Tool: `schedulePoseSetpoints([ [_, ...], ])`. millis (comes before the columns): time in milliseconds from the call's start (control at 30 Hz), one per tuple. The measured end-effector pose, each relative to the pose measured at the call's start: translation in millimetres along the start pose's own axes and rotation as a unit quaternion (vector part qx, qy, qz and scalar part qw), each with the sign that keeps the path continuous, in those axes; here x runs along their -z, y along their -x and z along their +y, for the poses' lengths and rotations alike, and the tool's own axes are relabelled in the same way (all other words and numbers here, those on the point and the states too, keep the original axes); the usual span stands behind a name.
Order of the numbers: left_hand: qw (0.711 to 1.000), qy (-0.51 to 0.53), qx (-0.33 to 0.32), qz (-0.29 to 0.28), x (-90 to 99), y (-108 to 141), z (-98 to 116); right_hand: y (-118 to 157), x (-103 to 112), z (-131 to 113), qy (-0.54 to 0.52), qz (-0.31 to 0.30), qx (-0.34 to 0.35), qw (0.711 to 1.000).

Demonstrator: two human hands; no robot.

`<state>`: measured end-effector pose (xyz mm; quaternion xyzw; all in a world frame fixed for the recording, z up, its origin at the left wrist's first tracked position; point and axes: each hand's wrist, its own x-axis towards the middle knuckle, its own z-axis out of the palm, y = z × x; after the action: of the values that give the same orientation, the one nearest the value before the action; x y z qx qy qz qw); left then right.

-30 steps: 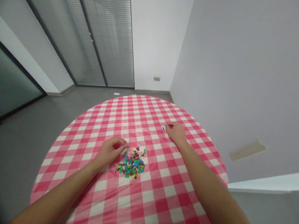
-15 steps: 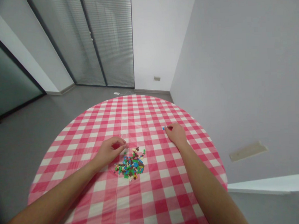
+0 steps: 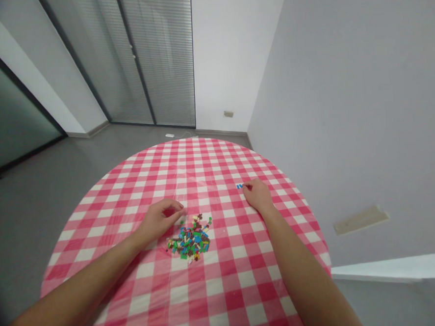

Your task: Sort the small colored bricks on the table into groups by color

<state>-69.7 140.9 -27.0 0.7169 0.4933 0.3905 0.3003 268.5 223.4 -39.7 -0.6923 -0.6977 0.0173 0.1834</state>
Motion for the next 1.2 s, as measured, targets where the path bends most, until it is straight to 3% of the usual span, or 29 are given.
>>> schedulePoseSetpoints([
  [667, 1.0, -0.015, -0.003, -0.01, -0.6, 0, -1, 1, 1, -2, -0.01, -0.006, 0.008, 1.0],
  [900, 0.978, -0.048, -0.136, -0.149, 17.0, -5, 1, 0, -2, 1, -0.019, 0.01, 0.008, 1.0],
  [1033, 0.965, -0.04, -0.135, -0.221, 24.6, -2, 6, 0, -2, 2, -0.02, 0.004, -0.002, 1.0],
  [1200, 0.952, -0.068, -0.153, -0.256, 22.5, 1, 9, 0, -3, 2, -0.021, 0.004, -0.005, 1.0],
])
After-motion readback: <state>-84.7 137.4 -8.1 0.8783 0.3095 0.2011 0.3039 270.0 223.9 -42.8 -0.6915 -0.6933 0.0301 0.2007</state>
